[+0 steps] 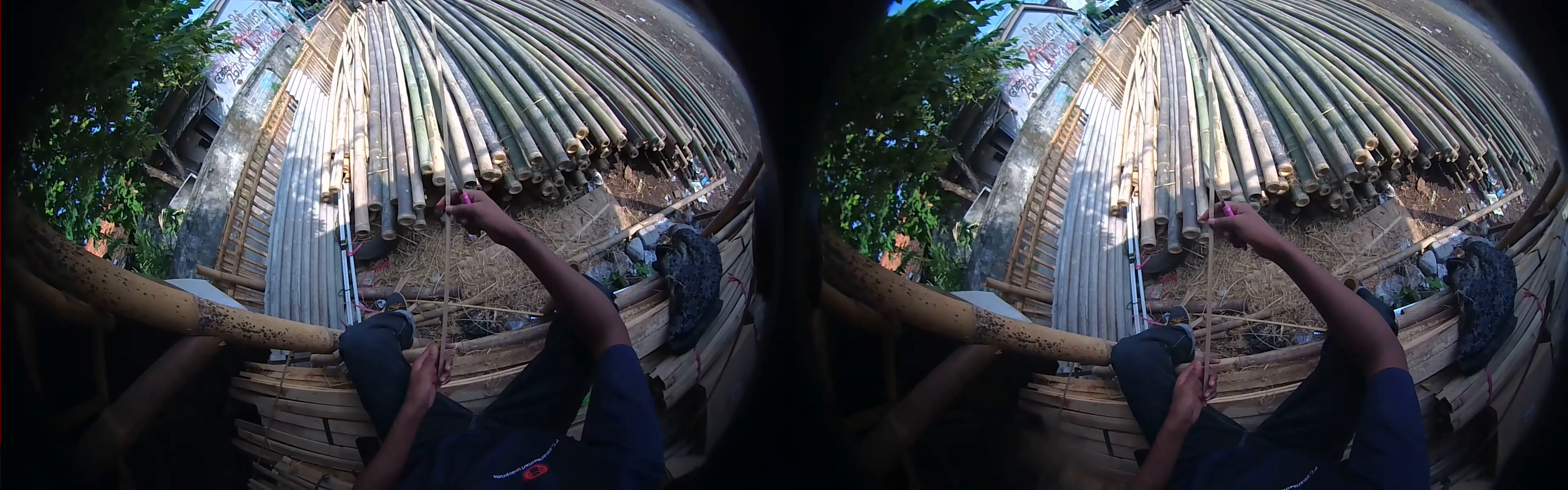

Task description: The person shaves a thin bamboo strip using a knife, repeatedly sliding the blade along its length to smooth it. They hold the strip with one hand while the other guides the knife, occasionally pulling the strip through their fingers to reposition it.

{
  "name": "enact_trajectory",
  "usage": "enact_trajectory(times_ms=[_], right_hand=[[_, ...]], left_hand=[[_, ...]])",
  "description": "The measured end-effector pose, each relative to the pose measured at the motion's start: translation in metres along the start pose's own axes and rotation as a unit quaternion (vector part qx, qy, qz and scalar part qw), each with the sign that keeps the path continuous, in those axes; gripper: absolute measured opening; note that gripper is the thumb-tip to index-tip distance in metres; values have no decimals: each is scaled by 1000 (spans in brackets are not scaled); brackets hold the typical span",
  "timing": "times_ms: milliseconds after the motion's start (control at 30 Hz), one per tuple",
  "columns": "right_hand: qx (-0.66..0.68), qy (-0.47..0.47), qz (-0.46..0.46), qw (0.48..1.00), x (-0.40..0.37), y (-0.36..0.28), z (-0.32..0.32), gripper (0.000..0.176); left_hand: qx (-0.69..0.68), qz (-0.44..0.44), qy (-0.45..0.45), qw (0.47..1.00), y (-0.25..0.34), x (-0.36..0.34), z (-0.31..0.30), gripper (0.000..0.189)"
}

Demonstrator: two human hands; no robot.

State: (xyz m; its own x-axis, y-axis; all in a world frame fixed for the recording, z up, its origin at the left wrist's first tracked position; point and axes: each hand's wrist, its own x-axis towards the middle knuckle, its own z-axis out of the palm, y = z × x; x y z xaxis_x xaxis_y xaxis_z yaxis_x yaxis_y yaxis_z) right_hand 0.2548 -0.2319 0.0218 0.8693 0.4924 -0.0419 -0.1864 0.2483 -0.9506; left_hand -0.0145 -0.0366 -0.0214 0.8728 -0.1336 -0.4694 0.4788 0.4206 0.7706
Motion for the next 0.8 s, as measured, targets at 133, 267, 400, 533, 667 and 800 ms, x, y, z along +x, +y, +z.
enact_trajectory(times_ms=[133, 267, 400, 533, 667, 800], right_hand=[[31, 46, -23, 998, 1, -2, -8, 16], [44, 64, -28, 997, 4, -2, -26, 15], [-1, 115, -33, 993, 5, 0, -33, 17], [-14, 124, -46, 991, 14, 6, -38, 15], [-48, 67, -40, 996, 1, -7, -6, 12], [-67, -5, -91, 994, -8, -4, 26, 15]], left_hand=[[78, -18, -36, 996, -6, -5, -23, 40], [63, -42, -26, 997, -6, -16, -27, 38], [84, -53, -46, 994, -7, -18, -28, 40], [173, -9, -76, 982, -6, -10, -25, 40], [221, 50, -66, 972, 14, 10, 1, 39], [84, 45, -34, 995, 47, 24, 32, 27]])
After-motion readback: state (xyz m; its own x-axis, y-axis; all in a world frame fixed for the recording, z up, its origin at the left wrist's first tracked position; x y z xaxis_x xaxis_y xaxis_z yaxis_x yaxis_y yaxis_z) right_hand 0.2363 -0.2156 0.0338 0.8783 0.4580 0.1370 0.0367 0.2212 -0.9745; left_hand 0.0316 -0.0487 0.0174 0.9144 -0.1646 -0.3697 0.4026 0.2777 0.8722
